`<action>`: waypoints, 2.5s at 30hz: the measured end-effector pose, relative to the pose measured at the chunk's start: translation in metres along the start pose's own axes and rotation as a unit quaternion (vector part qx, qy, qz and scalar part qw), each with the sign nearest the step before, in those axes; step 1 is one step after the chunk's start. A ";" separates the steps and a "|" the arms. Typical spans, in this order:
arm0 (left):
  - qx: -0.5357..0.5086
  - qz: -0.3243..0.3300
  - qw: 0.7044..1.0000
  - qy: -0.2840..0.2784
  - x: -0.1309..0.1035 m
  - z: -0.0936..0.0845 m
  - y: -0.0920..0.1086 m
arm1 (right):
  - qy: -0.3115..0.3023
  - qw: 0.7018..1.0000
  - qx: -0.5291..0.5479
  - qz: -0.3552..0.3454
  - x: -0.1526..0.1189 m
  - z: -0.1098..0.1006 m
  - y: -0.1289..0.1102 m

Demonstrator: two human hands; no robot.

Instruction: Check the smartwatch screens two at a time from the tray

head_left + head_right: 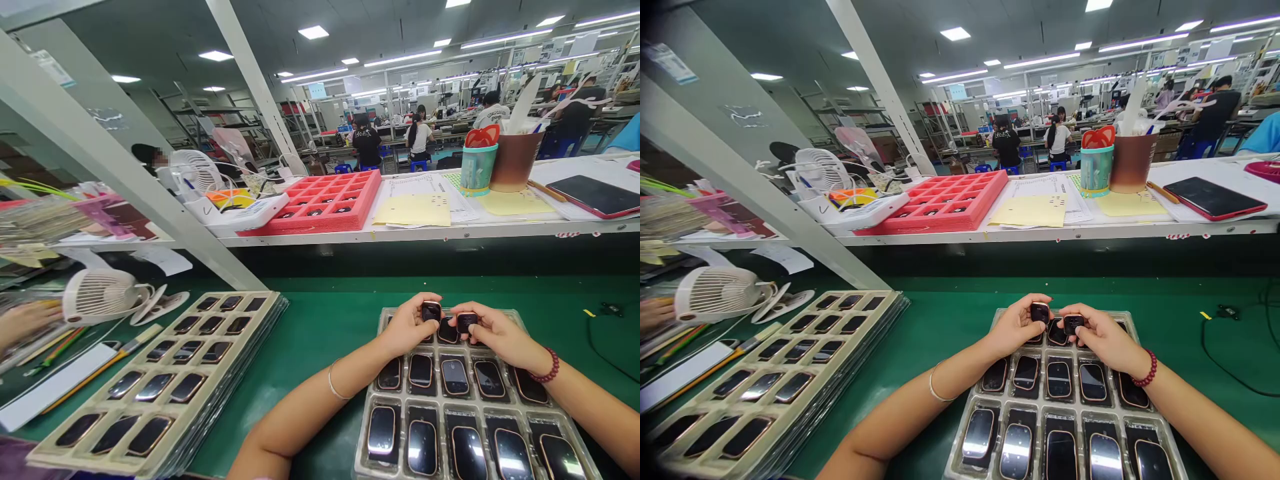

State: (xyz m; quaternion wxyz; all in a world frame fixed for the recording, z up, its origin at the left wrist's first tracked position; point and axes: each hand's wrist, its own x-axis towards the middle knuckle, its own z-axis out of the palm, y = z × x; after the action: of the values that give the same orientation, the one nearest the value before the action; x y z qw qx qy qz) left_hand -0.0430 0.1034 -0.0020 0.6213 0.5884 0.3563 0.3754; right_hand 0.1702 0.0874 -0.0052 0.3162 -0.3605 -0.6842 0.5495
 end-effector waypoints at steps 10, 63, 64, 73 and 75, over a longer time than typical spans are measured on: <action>0.000 -0.016 1.000 0.008 0.000 0.000 0.000 | 0.011 1.000 -0.002 -0.003 0.000 0.002 0.000; 0.206 -0.007 0.978 -0.012 0.003 -0.007 -0.006 | 0.014 0.998 0.042 -0.041 0.007 -0.004 0.007; 0.211 -0.006 0.977 -0.012 0.002 -0.006 -0.004 | 0.012 0.998 0.042 -0.043 0.007 -0.004 0.007; 0.209 0.002 0.978 0.007 0.003 -0.005 -0.006 | 0.011 0.996 0.070 -0.048 0.009 -0.005 0.010; 0.213 0.001 0.977 -0.001 0.004 -0.006 -0.006 | 0.014 0.997 0.066 -0.030 0.010 -0.005 0.010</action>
State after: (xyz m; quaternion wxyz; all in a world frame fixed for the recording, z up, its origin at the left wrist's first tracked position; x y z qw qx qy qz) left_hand -0.0458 0.1098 -0.0081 0.4814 0.7078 0.4272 0.2911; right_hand 0.1705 0.0996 -0.0133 0.3653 -0.3257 -0.6525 0.5785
